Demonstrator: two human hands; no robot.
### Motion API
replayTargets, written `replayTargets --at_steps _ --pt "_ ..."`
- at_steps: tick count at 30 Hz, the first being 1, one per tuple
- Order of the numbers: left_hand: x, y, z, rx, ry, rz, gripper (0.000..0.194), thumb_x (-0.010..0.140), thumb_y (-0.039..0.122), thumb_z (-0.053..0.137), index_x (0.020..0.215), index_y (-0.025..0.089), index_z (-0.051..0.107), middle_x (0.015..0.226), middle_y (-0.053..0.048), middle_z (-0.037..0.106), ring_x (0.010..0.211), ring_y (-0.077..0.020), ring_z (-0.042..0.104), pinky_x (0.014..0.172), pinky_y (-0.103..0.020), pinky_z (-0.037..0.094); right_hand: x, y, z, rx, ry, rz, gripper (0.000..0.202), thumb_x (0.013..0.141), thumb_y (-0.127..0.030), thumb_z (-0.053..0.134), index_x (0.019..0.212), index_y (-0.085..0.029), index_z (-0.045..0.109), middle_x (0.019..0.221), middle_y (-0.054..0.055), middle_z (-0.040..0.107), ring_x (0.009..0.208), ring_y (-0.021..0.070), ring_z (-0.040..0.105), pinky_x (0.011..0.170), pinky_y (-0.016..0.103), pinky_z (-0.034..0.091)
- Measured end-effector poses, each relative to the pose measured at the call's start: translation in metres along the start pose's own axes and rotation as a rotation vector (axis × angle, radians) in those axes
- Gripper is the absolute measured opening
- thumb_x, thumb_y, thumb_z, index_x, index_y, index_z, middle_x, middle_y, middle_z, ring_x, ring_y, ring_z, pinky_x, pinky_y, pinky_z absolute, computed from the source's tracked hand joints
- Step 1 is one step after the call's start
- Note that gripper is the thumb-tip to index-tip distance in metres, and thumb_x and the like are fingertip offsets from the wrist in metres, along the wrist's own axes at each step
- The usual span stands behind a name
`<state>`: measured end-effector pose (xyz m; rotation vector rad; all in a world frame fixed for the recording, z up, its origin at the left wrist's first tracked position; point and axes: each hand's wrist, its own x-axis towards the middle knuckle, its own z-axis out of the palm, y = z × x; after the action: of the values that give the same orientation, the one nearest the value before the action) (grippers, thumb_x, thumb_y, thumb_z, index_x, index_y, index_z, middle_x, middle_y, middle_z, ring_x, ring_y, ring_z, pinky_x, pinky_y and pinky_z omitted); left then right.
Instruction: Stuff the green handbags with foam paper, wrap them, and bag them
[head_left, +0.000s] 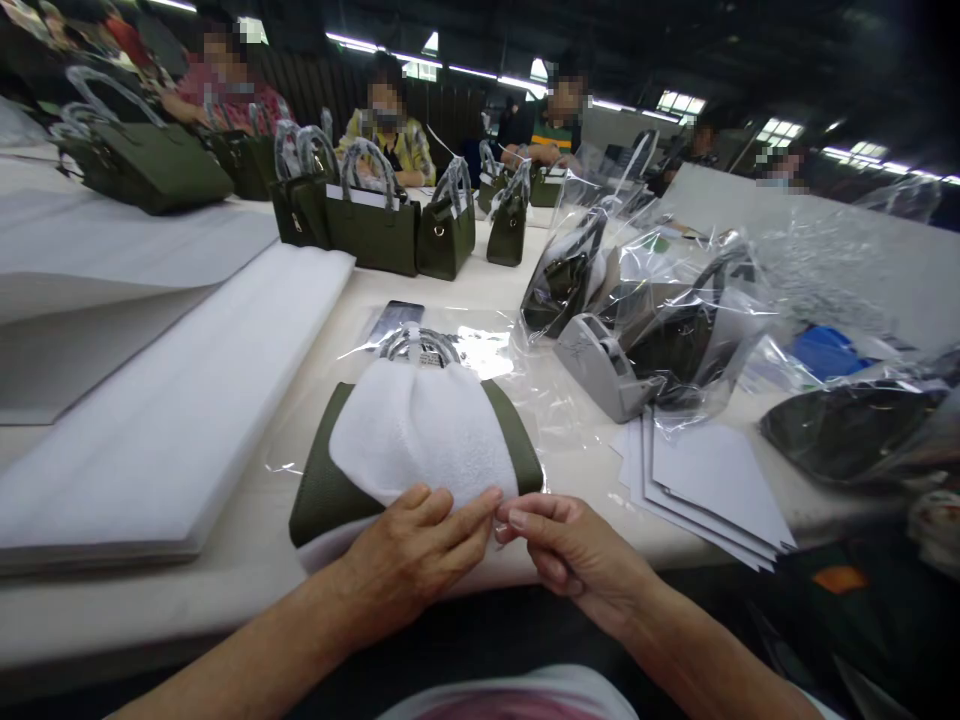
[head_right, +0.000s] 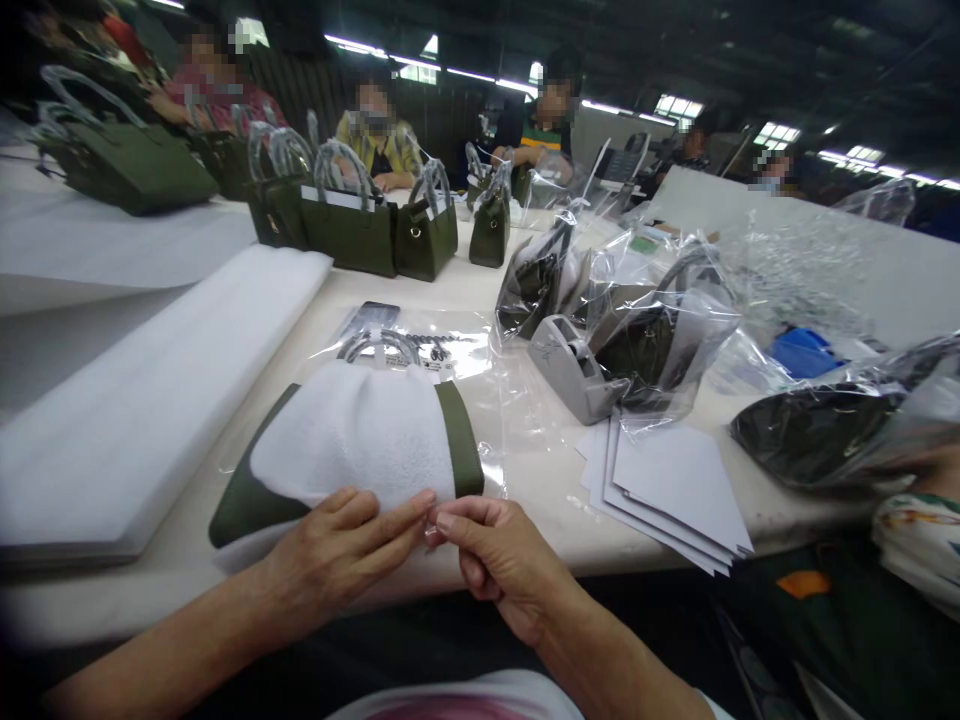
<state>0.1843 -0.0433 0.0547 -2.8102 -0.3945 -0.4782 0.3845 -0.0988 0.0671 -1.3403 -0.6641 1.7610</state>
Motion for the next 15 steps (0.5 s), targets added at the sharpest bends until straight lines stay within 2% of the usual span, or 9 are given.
replayTargets --at_steps 4,7,10,15 --pt "0.001 0.001 0.003 0.004 0.011 -0.002 0.025 0.086 0.019 0.05 0.111 0.02 0.054 0.136 -0.002 0.039 0.077 -0.0148 0.043 0.066 -0.03 0.035 -0.003 0.013 0.01 -0.003 0.167 -0.037 0.038 0.063 -0.038 0.074 0.086 -0.014 0.056 0.061 -0.004 0.055 0.033 0.0006 0.033 0.03 0.014 0.014" --pt "0.003 0.001 0.003 0.007 0.007 -0.005 0.022 0.087 0.02 0.049 0.108 0.02 0.055 0.134 -0.001 0.041 0.076 -0.0146 0.042 0.065 -0.031 0.034 -0.006 0.025 0.015 0.06 0.307 -0.113 0.047 0.059 -0.036 0.075 0.089 -0.02 0.043 0.06 -0.008 0.053 0.031 0.0018 0.033 0.029 0.013 0.015" --pt "0.004 0.002 0.002 0.014 0.009 -0.014 0.023 0.088 0.019 0.046 0.109 0.02 0.055 0.134 -0.001 0.042 0.073 -0.0148 0.041 0.064 -0.031 0.033 -0.004 0.033 0.018 0.107 0.346 -0.155 0.048 0.06 -0.037 0.074 0.083 -0.022 0.035 0.058 -0.01 0.052 0.031 0.002 0.031 0.029 0.012 0.016" --pt "0.002 0.002 0.003 0.038 -0.059 0.013 0.035 0.088 0.017 0.044 0.122 0.02 0.047 0.136 -0.004 0.038 0.075 -0.016 0.041 0.065 -0.031 0.033 0.014 0.047 0.02 0.102 0.377 -0.216 0.045 0.063 -0.039 0.071 0.077 -0.022 0.032 0.046 -0.012 0.043 0.031 0.0037 0.029 0.03 0.014 0.017"
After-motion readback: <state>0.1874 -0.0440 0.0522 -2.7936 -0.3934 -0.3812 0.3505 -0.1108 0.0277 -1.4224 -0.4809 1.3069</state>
